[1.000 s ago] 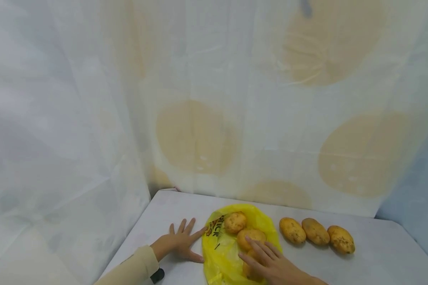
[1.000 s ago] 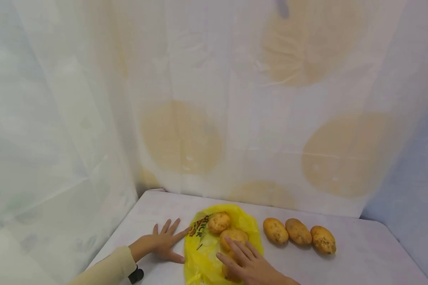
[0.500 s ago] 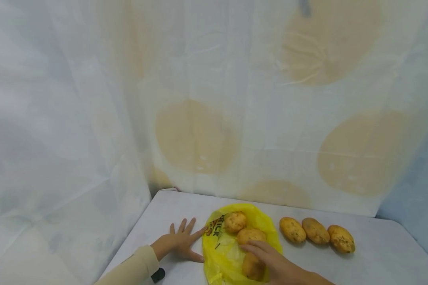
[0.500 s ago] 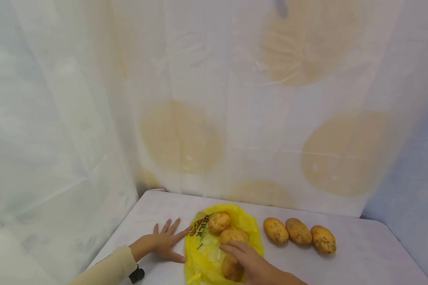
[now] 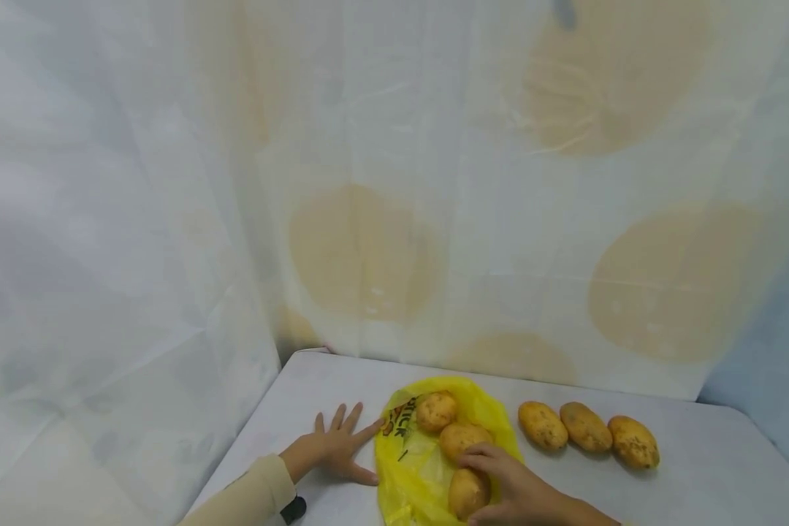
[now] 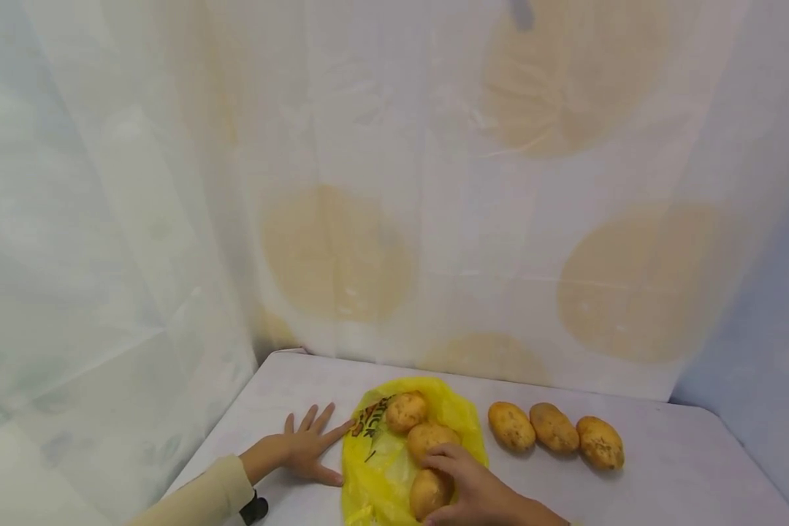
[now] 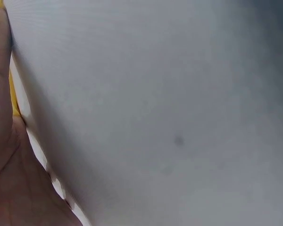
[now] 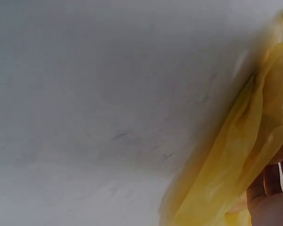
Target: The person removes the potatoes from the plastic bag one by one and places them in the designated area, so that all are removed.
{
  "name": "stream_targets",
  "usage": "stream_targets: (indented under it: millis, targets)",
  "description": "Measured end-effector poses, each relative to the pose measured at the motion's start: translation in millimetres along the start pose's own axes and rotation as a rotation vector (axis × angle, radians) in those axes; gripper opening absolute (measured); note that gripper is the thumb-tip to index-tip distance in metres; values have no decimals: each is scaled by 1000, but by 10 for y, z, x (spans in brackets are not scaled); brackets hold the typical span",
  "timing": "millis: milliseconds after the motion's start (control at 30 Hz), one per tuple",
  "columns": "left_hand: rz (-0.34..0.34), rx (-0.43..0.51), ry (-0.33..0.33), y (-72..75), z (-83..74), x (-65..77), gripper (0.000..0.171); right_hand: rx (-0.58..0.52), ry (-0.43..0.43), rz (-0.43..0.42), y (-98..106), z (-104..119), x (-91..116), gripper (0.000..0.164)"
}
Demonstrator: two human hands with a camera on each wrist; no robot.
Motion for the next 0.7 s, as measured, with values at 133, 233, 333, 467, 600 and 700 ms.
stream_targets:
  millis: [133,233,333,467,600,700]
  targets:
    - [-5,-4,-3,11,-6,7,103,-105,-12,26,-23,-30,-10,56]
    - [-3,-1,1,9,-9,13,103,-245,-75,88,-53,-45,-2,52]
    - [-5,7,5,1,-8,13,103,-384,-133,153,-63,-40,-4,48]
    - [-13,18,-2,1,-10,27,102,-491,-157,207,-90,-32,-21,50]
    - [-10,23,-5,8,-14,36,101,-581,-196,260,-124,-19,-7,56]
    - [-13,20,-7,10,-13,19,102,-536,-205,288,-122,-12,18,56]
Point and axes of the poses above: each hand's wrist, its own x-axis away from the middle knuckle, its own y-axis out of the back of the hand, z = x × y, the point moved 1 cm from there along -x, towards the middle knuckle, and after that the axes turned 10 degrees about z, right-handed, at the moved point
